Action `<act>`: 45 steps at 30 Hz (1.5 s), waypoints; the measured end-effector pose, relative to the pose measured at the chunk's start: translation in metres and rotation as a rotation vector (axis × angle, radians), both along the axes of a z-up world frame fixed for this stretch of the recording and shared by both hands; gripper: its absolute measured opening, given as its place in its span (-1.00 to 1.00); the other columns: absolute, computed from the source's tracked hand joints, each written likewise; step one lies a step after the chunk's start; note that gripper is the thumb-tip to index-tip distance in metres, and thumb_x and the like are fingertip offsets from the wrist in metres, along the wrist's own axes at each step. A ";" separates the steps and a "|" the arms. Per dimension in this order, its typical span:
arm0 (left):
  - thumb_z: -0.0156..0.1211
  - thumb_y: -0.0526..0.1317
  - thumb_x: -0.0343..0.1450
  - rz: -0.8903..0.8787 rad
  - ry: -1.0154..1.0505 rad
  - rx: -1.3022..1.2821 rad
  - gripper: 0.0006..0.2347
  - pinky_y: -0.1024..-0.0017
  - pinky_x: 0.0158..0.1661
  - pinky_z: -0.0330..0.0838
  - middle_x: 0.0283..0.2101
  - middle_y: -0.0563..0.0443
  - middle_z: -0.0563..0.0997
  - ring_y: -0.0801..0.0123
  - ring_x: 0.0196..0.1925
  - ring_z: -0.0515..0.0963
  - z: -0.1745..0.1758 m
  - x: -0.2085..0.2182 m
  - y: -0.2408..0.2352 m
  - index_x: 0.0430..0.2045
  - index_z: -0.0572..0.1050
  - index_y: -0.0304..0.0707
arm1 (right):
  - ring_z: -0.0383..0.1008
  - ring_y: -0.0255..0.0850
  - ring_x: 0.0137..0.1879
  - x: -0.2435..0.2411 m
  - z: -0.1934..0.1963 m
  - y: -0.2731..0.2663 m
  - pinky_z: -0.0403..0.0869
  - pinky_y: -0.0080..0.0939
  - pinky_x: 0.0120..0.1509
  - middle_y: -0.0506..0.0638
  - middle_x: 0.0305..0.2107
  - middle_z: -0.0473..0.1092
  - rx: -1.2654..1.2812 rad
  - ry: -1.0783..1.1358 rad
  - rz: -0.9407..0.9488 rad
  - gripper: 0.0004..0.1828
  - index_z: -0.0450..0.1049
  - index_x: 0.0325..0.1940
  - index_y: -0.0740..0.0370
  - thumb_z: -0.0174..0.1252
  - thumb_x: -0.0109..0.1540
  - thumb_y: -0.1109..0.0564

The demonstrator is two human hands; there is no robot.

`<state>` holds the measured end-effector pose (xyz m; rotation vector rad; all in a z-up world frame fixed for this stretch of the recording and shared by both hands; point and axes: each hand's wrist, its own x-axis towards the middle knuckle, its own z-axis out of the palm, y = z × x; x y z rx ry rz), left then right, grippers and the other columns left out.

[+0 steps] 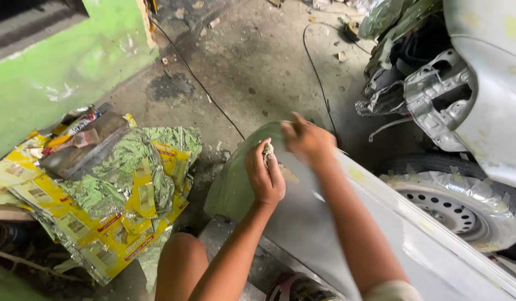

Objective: The person is sanding a detached white car bumper using a sanding block and a cloth. They repeatedly wipe the surface with the cloth and sand it with the block, occasionally dipping the cloth into a bucket of water.

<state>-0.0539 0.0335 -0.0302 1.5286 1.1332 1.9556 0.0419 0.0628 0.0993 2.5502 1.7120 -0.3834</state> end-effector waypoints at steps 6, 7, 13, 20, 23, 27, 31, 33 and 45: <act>-0.12 -0.26 0.54 0.083 0.053 -0.013 -0.74 0.25 -0.09 0.38 -0.17 0.01 0.55 0.12 -0.19 0.55 0.015 -0.009 0.002 0.03 0.49 -0.28 | 0.51 0.09 0.22 -0.021 0.019 0.015 0.41 0.09 0.37 0.07 0.12 0.49 -0.090 -0.016 0.075 -0.31 0.04 0.57 -0.30 -0.27 0.34 -0.34; -0.12 -0.26 0.54 0.085 0.045 -0.020 -0.74 0.25 -0.09 0.38 -0.17 0.01 0.55 0.12 -0.19 0.55 0.015 -0.008 -0.002 0.03 0.49 -0.28 | 0.51 0.09 0.22 0.002 0.026 -0.019 0.41 0.09 0.37 0.07 0.12 0.49 -0.096 -0.023 0.077 -0.31 0.04 0.57 -0.30 -0.27 0.34 -0.34; -0.09 -0.24 0.55 0.068 0.047 -0.074 -0.76 0.16 -0.12 0.39 -0.20 -0.07 0.57 0.02 -0.21 0.55 0.026 -0.008 -0.006 0.00 0.50 -0.29 | 0.35 0.31 0.38 0.110 0.039 -0.206 0.27 0.26 0.48 0.11 0.29 0.39 -0.042 0.006 -0.334 -0.29 0.00 0.63 -0.37 -0.26 0.37 -0.36; -0.17 -0.17 0.57 0.044 0.055 -0.116 -0.72 0.20 -0.06 0.36 -0.12 -0.02 0.58 0.12 -0.12 0.56 0.031 -0.002 -0.010 0.01 0.50 -0.25 | 0.24 0.21 0.45 0.100 0.030 -0.153 0.24 0.25 0.45 0.03 0.44 0.17 -0.098 -0.064 -0.275 -0.25 -0.02 0.61 -0.34 -0.38 0.32 -0.40; -0.09 -0.22 0.54 0.063 0.060 -0.087 -0.75 0.20 -0.11 0.37 -0.15 0.01 0.57 0.09 -0.16 0.56 0.027 -0.004 -0.008 0.01 0.51 -0.23 | 0.29 0.22 0.42 0.049 0.014 -0.068 0.23 0.24 0.50 0.09 0.39 0.25 -0.049 -0.016 -0.087 -0.29 0.02 0.60 -0.36 -0.37 0.37 -0.46; -0.10 -0.23 0.55 0.068 0.081 -0.068 -0.74 0.23 -0.10 0.36 -0.17 0.01 0.56 0.10 -0.18 0.55 0.019 -0.004 -0.003 0.04 0.50 -0.23 | 0.51 0.09 0.22 -0.019 0.003 0.027 0.42 0.12 0.32 -0.05 0.31 0.36 -0.087 -0.088 0.139 -0.32 0.11 0.55 -0.26 -0.31 0.35 -0.37; -0.08 -0.25 0.55 0.053 0.096 -0.027 -0.75 0.17 -0.11 0.38 -0.18 -0.07 0.57 0.01 -0.19 0.56 0.021 -0.006 -0.002 0.03 0.50 -0.27 | 0.56 0.07 0.13 0.007 0.003 0.003 0.50 0.08 0.20 0.04 0.10 0.50 -0.051 -0.103 0.130 -0.24 0.09 0.58 -0.23 -0.29 0.33 -0.45; -0.11 -0.23 0.55 0.029 0.074 -0.075 -0.75 0.18 -0.11 0.36 -0.16 -0.03 0.56 0.04 -0.18 0.53 0.024 -0.011 0.000 0.03 0.48 -0.27 | 0.44 0.24 0.27 0.010 0.051 -0.054 0.38 0.18 0.35 0.20 0.13 0.47 -0.078 0.083 -0.063 -0.18 0.00 0.59 -0.41 -0.36 0.28 -0.59; -0.11 -0.20 0.55 0.057 0.164 -0.098 -0.75 0.17 -0.15 0.34 -0.18 0.05 0.53 0.11 -0.19 0.51 0.035 -0.009 -0.007 0.03 0.48 -0.20 | 0.40 0.31 0.33 0.124 0.042 -0.185 0.33 0.22 0.46 0.35 0.13 0.48 -0.201 -0.058 -0.296 -0.30 0.05 0.60 -0.42 -0.37 0.37 -0.43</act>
